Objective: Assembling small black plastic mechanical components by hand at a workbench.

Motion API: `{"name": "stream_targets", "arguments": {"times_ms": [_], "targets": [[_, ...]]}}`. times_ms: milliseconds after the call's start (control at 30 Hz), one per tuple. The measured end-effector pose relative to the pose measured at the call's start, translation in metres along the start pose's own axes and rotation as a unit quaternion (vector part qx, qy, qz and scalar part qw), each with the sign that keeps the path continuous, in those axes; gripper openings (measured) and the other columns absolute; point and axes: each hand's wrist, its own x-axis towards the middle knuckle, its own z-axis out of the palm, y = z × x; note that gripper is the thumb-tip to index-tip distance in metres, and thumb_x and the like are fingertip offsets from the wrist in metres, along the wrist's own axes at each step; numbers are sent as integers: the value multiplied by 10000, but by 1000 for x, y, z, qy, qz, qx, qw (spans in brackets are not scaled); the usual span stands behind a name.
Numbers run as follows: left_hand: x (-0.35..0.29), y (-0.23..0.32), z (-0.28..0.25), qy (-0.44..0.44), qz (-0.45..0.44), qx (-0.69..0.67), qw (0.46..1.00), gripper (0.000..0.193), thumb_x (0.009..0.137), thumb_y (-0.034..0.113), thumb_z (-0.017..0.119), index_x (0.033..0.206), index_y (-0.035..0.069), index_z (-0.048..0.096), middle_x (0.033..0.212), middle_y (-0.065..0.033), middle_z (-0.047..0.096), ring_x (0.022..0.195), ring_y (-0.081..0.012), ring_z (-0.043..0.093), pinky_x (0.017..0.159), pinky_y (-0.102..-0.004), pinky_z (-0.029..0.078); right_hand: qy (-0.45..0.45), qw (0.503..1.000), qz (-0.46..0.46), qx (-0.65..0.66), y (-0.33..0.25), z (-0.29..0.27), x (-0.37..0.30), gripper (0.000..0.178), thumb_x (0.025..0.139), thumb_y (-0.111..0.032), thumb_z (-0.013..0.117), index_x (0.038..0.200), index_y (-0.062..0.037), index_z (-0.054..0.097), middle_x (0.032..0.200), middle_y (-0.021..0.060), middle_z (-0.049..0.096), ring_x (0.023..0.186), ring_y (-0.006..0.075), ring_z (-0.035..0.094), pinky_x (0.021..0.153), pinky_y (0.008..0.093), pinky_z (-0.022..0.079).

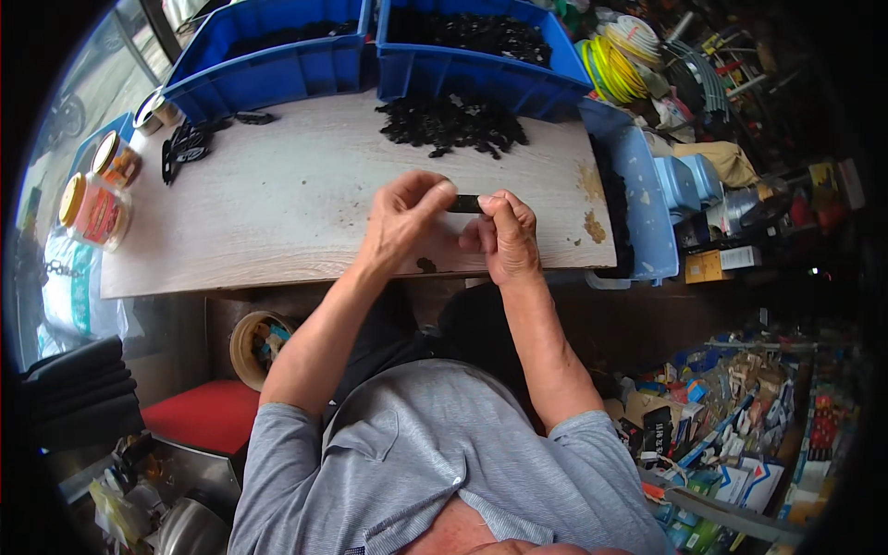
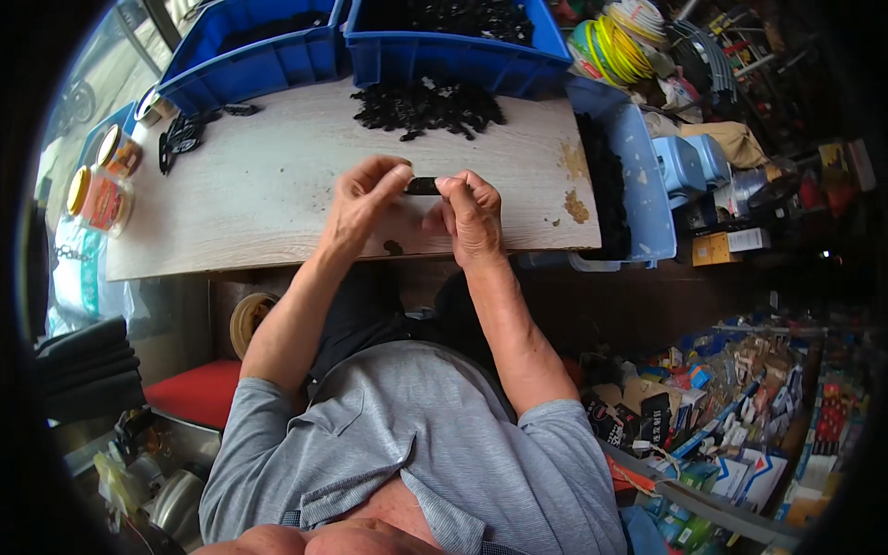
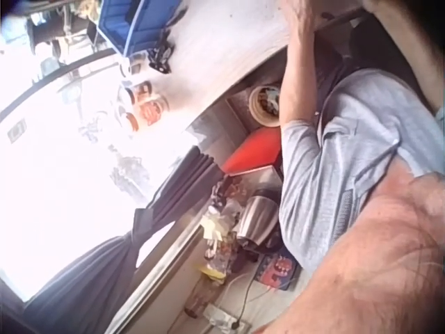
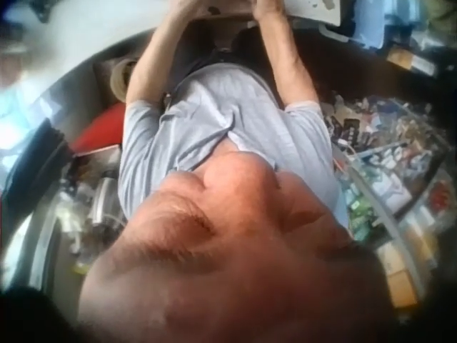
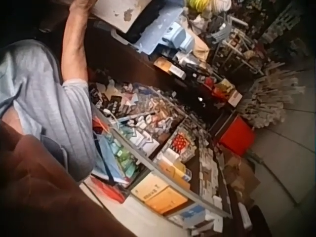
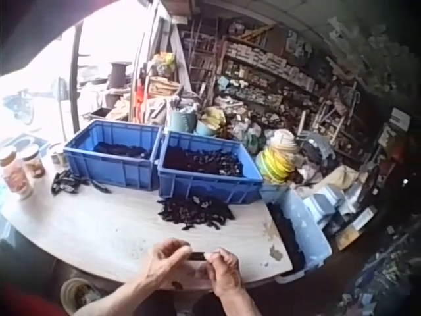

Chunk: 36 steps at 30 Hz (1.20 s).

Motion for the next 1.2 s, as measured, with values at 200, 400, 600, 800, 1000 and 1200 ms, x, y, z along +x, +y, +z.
{"name": "stream_targets", "arguments": {"times_ms": [200, 400, 600, 800, 1000, 1200], "targets": [[57, -3, -11, 142, 303, 515, 789, 181, 843, 164, 685, 1011, 96, 689, 940, -102, 681, 938, -292, 622, 787, -392, 501, 210, 976, 10, 49, -36, -58, 14, 361, 879, -356, 614, 664, -101, 475, 433, 10, 351, 490, 214, 581, 639, 576, 602], [80, -24, -8, 93, 302, 591, 742, 97, 788, 113, 646, 884, 113, 652, 887, -72, 653, 914, -296, 603, 764, -436, 500, 346, 935, -24, 72, -60, -100, 18, 435, 850, -399, 690, 1050, -74, 482, 471, 20, 363, 557, 245, 566, 699, 591, 578], [65, -24, -15, 60, 275, 475, 834, 123, 776, 46, 660, 895, 77, 663, 799, -85, 673, 747, -248, 646, 680, -350, 513, 211, 977, 23, -3, -30, -70, 15, 286, 867, -257, 701, 1045, -67, 582, 500, 30, 474, 503, 225, 615, 590, 486, 609], [19, 2, -5, -83, -100, -113, 985, 71, 859, 71, 659, 911, 23, 657, 784, -22, 644, 688, -107, 598, 644, -243, 483, 26, 999, 45, -9, -19, -12, 6, 266, 854, -201, 754, 1048, -59, 640, 507, -2, 507, 438, 128, 552, 492, 345, 574], [-7, 10, 13, -93, -116, -173, 974, 100, 883, 88, 667, 928, 3, 640, 825, -51, 647, 717, -122, 633, 692, -245, 529, -7, 999, -2, -52, -2, -8, 11, 175, 862, -202, 763, 952, -81, 674, 688, -41, 616, 453, 35, 451, 438, 188, 322], [-5, -7, 10, -57, -98, -218, 969, 117, 885, 48, 674, 969, -8, 615, 872, -89, 662, 728, -136, 663, 708, -231, 574, -9, 999, -7, -41, -1, -5, 10, 241, 875, -241, 752, 969, -35, 671, 643, -39, 589, 468, 49, 468, 509, 199, 406]]}}
